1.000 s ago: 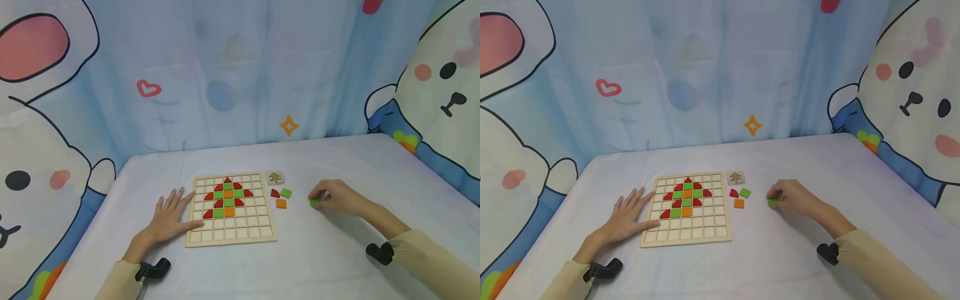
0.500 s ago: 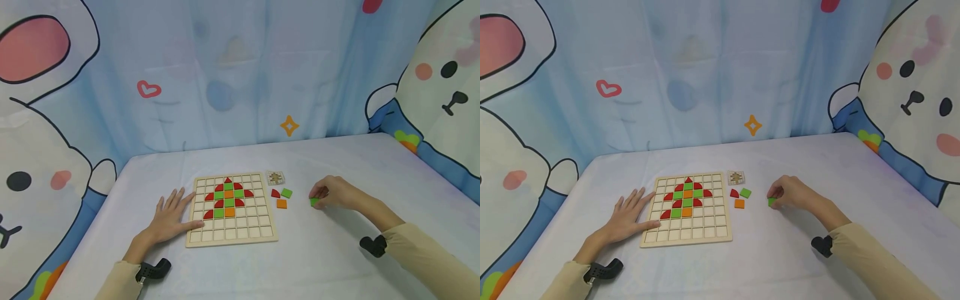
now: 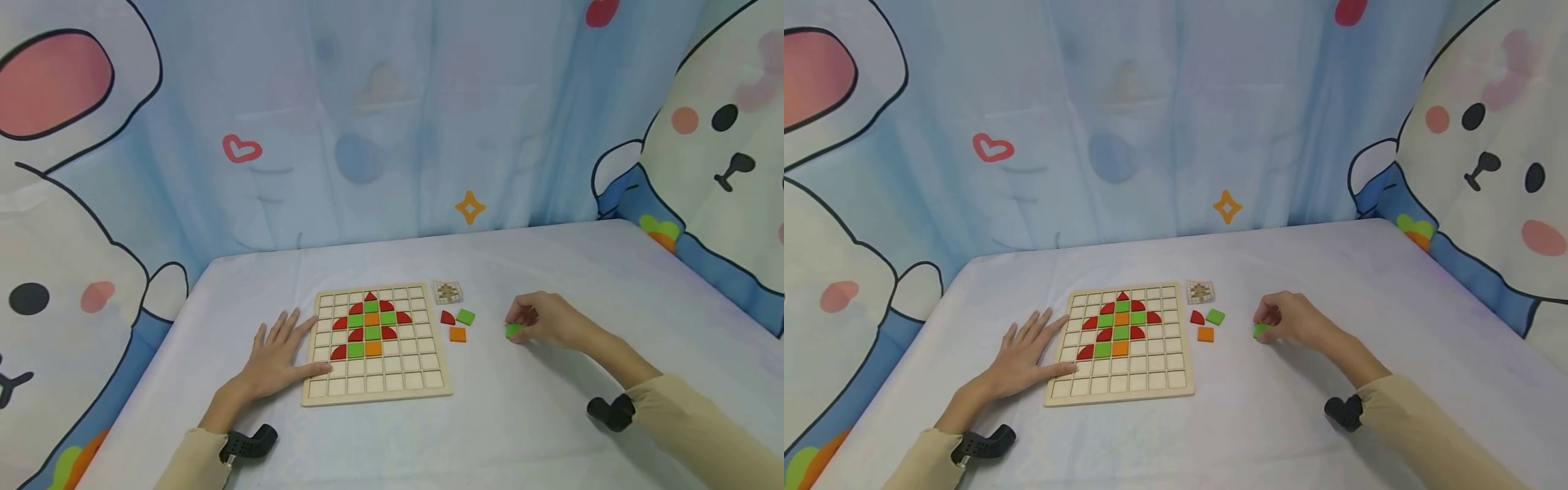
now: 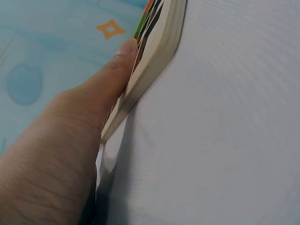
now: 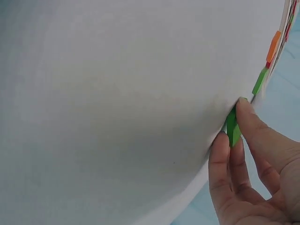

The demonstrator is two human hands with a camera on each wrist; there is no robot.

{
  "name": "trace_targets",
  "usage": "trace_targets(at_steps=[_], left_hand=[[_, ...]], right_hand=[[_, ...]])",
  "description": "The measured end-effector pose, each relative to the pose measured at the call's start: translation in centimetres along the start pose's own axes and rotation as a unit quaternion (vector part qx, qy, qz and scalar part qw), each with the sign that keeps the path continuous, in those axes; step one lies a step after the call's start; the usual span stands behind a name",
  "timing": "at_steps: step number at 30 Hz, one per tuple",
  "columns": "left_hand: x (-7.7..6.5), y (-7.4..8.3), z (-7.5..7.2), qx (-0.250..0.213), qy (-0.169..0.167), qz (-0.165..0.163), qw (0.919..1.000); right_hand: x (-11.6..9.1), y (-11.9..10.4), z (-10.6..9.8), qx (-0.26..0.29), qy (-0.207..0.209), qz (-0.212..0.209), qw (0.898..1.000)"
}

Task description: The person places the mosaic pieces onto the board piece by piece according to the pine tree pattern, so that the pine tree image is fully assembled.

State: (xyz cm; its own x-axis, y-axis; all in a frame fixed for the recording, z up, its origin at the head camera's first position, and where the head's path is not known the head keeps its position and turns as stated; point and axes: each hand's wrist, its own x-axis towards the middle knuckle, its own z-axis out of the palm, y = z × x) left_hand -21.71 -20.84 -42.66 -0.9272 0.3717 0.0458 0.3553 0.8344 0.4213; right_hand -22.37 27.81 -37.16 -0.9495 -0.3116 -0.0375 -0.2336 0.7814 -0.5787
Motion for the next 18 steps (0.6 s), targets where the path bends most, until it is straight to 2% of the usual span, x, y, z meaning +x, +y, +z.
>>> trace_targets(at_steps=[8, 13, 18], left_hand=[[-0.2, -0.2, 0.0, 0.001, -0.004, -0.008, 1.0], [-0.1, -0.2, 0.0, 0.002, -0.007, -0.013, 0.9999], [0.1, -0.2, 0.1, 0.004, -0.007, -0.014, 0.9999]], right_hand=[[0.0, -1.1, 1.1, -0.038, 0.056, -0.058, 0.996], [0.6, -2.8, 1.4, -0.035, 0.057, -0.09, 0.994], [1.7, -5.8, 2.2, 0.007, 0.035, -0.114, 0.993]])
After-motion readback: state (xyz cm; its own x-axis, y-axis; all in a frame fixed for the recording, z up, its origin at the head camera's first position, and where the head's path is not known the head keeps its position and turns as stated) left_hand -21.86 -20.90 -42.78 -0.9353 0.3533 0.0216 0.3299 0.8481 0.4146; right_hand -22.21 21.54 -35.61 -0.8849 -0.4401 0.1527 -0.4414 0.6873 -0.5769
